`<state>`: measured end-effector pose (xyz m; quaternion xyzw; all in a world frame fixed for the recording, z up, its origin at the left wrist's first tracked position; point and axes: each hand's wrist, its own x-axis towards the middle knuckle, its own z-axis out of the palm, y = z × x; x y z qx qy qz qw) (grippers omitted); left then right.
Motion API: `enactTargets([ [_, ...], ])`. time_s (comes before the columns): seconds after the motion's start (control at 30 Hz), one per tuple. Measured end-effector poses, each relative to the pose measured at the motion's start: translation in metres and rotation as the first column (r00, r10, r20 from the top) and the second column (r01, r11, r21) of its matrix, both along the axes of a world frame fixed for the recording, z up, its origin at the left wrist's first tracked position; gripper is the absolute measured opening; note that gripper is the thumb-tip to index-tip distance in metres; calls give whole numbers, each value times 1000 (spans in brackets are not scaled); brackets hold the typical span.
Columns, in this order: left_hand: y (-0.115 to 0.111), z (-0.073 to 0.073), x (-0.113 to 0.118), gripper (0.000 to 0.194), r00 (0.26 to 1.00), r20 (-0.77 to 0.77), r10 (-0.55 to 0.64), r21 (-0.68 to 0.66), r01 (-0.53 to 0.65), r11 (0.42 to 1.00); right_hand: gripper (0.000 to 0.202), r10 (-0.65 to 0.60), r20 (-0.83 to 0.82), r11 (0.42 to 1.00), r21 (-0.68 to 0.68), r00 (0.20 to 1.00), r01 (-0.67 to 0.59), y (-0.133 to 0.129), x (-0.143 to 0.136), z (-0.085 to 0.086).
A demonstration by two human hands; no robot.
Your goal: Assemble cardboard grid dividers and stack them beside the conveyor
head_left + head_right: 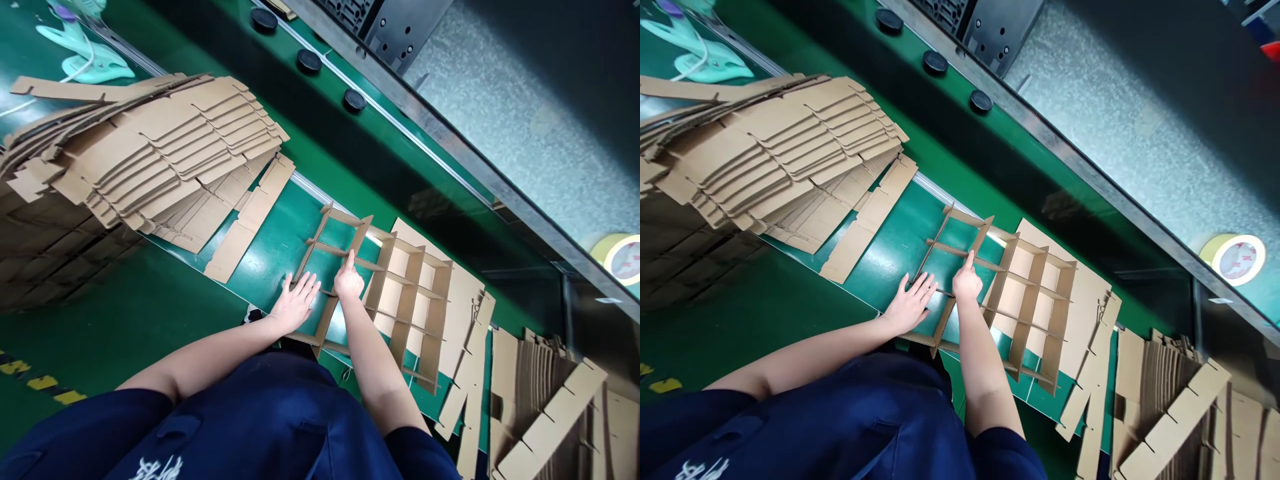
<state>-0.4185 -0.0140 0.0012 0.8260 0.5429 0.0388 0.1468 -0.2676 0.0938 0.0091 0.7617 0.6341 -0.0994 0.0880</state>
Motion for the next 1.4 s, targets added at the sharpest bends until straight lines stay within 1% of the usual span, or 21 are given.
enactTargets([
  [0.03,0,0,0,68,1000,0,1,-1,-1,1000,59,6,1,1000,10,1000,-6,-1,0,0],
  [0.1,0,0,0,68,1000,0,4,4,-4,1000,61,26,7,993,111,1000,-27,0,0,3],
  [0.2,0,-3,1,67,1000,-1,6,32,-6,999,64,53,35,934,351,998,-62,15,2,7],
  [0.23,-1,-5,1,67,1000,-1,6,43,-6,999,65,60,37,918,391,997,-70,24,3,7],
  [0.3,-2,-8,1,67,1000,-4,4,60,-4,998,69,89,17,932,352,996,-89,45,4,5],
  [0.37,-2,-10,1,67,1000,-10,0,70,1,998,72,140,-18,967,215,990,-133,63,6,0],
  [0.43,-2,-11,1,66,1000,-18,1,75,1,997,74,184,-32,978,109,982,-180,73,8,-6],
  [0.47,-1,-11,1,66,1000,-21,4,76,-2,997,74,197,-26,977,93,980,-193,74,9,-9],
  [0.6,1,-7,-2,64,1000,-12,6,76,-5,997,70,168,10,966,199,986,-167,66,9,-15],
  [0.73,-5,8,5,59,998,66,-9,94,3,996,63,169,-44,951,268,985,-151,61,6,-13],
  [0.8,-12,13,14,60,984,141,-106,106,92,990,60,179,-121,951,276,976,-140,56,8,-11],
  [0.87,-20,12,25,66,942,210,-261,100,245,964,57,139,-194,949,306,971,-75,44,17,-7],
  [0.93,-26,4,34,71,897,244,-369,66,364,929,55,56,-223,932,360,973,29,20,36,-3],
  [0.97,-28,0,37,72,888,249,-387,43,389,920,54,6,-217,919,386,976,80,4,50,-1],
  [1.07,-32,-9,40,72,892,250,-378,6,389,921,54,-165,-139,875,436,976,210,-57,102,6],
  [1.17,-32,-4,34,66,888,257,-383,50,383,922,54,-349,-26,843,428,937,326,-119,163,13],
  [1.23,-27,3,24,59,923,238,-301,106,284,953,55,-462,32,823,389,886,415,-147,204,18],
  [1.27,-23,5,18,56,956,215,-200,126,176,976,56,-503,55,813,369,863,450,-156,224,20],
  [1.33,-10,8,5,53,988,140,68,119,-85,989,60,-528,99,816,334,843,472,-158,264,21],
  [1.37,-2,9,0,53,981,88,174,84,-182,980,61,-513,118,832,315,850,457,-153,282,20],
  [1.4,6,9,-5,52,972,30,233,24,-234,972,63,-483,128,853,291,866,432,-145,300,18],
])
